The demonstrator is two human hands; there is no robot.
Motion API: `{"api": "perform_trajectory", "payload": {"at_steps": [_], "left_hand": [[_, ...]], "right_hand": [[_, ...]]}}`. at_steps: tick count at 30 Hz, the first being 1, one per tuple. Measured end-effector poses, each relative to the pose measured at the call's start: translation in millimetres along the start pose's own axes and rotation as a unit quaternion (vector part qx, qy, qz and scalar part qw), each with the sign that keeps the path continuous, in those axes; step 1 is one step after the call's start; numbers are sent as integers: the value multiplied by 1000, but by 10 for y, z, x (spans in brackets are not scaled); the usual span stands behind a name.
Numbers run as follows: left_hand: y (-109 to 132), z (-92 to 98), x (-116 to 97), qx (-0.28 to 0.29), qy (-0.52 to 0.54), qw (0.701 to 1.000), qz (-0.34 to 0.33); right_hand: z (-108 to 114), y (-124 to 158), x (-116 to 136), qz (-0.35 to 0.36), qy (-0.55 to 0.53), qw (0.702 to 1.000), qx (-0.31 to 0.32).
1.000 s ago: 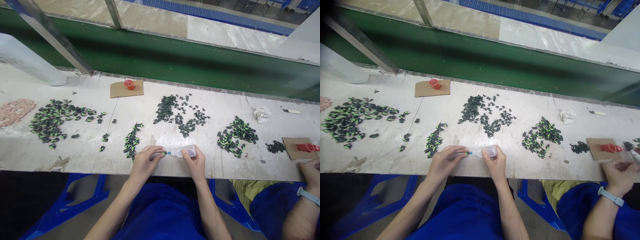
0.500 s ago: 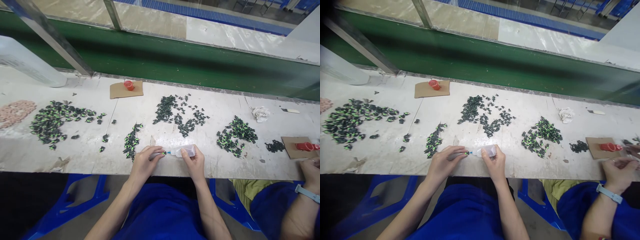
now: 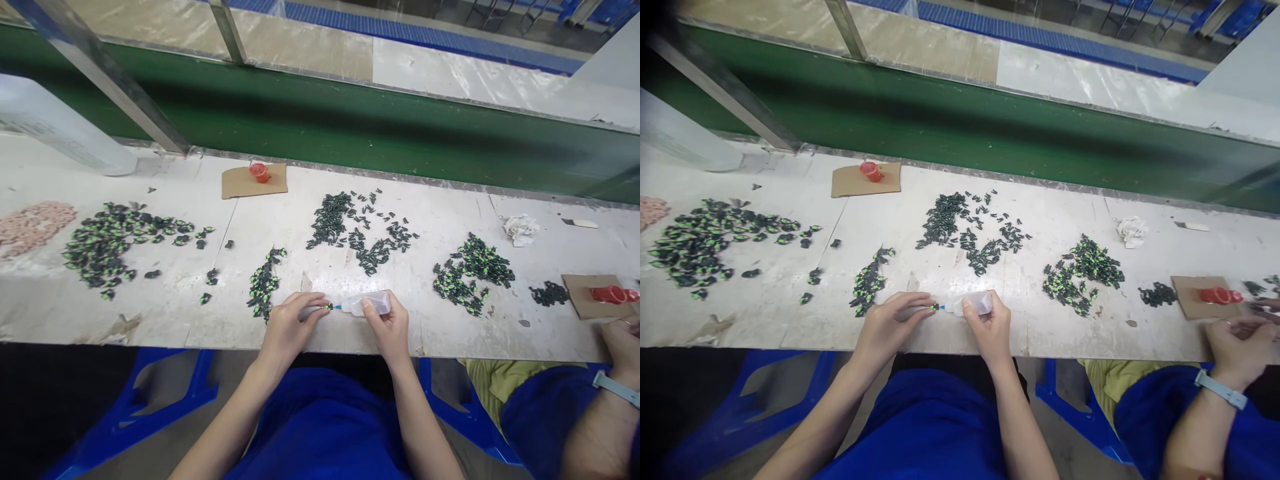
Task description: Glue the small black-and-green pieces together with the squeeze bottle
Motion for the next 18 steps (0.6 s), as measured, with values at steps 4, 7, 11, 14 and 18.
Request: {"api": "perform_trajectory", "payload": {"at_steps": [4,7,11,14,18], "left_hand": [[10,-5,-1,-4,-3,1000,-3],[21,-11,7,-4,0,1000,-5],[14,-16,35,-1,14,1000,-5],[-10,-22,33,4,11,1000,-24],[-40,-36,24,15,-27,998,-61]], "right_hand": [[-8,5,10,1,3,1000,0],[7,5,12,2,-1,1000,-7],[162,10,-31,9,-36,997,-72],[297,28,-56,29,-72,988,-135],[138,-12,47,76,-83,991,-72]]}}
Point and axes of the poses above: each hand's wrist, its own y-axis away from the middle knuckle, its own z-axis out of the back of the hand, x = y × z, the point moved 9 cm from there along -y, towards the middle knuckle, and after that the axes turned 1 degree about z, right-handed, at the moved point
